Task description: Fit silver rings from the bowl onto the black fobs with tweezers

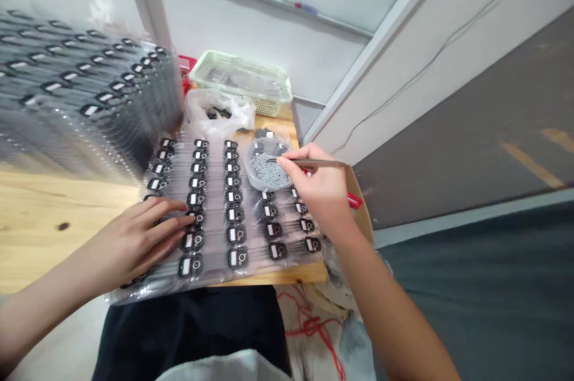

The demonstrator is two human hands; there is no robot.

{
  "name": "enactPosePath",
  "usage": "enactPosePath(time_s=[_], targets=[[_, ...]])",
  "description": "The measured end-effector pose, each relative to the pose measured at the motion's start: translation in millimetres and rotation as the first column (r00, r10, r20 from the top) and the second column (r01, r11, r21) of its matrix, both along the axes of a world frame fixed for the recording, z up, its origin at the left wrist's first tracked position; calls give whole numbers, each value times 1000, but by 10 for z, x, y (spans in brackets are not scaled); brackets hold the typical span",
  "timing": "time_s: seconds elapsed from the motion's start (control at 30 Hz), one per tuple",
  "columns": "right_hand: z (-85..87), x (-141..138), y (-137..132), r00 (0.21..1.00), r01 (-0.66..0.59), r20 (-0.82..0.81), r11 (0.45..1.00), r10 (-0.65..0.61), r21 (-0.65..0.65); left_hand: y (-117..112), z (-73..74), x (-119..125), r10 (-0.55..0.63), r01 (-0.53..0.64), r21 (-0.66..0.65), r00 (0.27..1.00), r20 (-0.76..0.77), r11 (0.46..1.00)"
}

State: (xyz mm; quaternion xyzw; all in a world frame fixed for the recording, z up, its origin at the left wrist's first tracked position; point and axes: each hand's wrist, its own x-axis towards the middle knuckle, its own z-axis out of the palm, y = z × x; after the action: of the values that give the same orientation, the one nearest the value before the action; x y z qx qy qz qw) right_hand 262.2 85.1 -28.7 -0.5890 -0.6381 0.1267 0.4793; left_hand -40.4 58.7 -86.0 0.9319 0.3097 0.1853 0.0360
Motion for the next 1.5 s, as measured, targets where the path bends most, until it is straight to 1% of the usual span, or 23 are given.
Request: enactPosePath(time_s=[0.07,0.17,0.3,0.4,0.5,0.6,0.8,0.87,0.93,0.97,1.03,1.13,1.2,1.3,1.37,1.43,1.5], targets=[[7,127,119,1000,9,-9,995,-10,-96,9,-9,-15,-15,15,2,1000,-1,1000],[-38,172,218,1000,-20,-10,982,19,-188,11,-6,-27,-24,24,16,1000,3,1000],[-112,119,274,997,-73,-2,984,74,-162,1,47,-39,-28,27,90,1000,11,996],[-143,108,320,996,-78,34,986,83,-145,-13,101,-60,-29,28,155,1000,2,988],[-154,115,354,993,-84,71,986,95,-148,-33,123,-87,-14,13,193,1000,5,981],[-158,108,357,992,-76,85,985,90,-153,-59,116,-113,7,-9,199,1000,8,980],[-188,77,368,993,-46,99,987,61,-152,-114,86,-150,22,-24,166,1000,9,986],[-174,80,371,994,-42,91,989,55,-145,-136,66,-154,37,-38,153,999,4,988],[-133,82,333,998,-39,50,989,47,-141,-169,51,-148,53,-53,141,999,8,989],[-106,77,290,999,-40,5,989,42,-139,-193,48,-142,56,-57,138,998,13,989],[-55,45,155,989,-64,-140,989,45,-134,-250,54,-124,55,-58,134,998,30,989],[-45,-69,-118,923,-142,-377,976,72,-162,-339,68,-94,62,-65,100,997,36,993],[-108,-178,-297,886,-221,-453,947,95,-233,-385,68,-72,69,-72,74,997,33,995],[-268,-364,-485,875,-341,-458,873,159,-349,-436,54,-33,72,-74,70,997,37,995],[-359,-485,-535,884,-374,-424,840,195,-394,-459,46,-8,76,-79,71,996,41,994],[-407,-590,-537,895,-379,-390,830,216,-410,-471,45,13,71,-73,70,997,36,995],[-420,-670,-515,904,-374,-362,828,226,-417,-474,46,33,63,-65,73,998,28,995]])
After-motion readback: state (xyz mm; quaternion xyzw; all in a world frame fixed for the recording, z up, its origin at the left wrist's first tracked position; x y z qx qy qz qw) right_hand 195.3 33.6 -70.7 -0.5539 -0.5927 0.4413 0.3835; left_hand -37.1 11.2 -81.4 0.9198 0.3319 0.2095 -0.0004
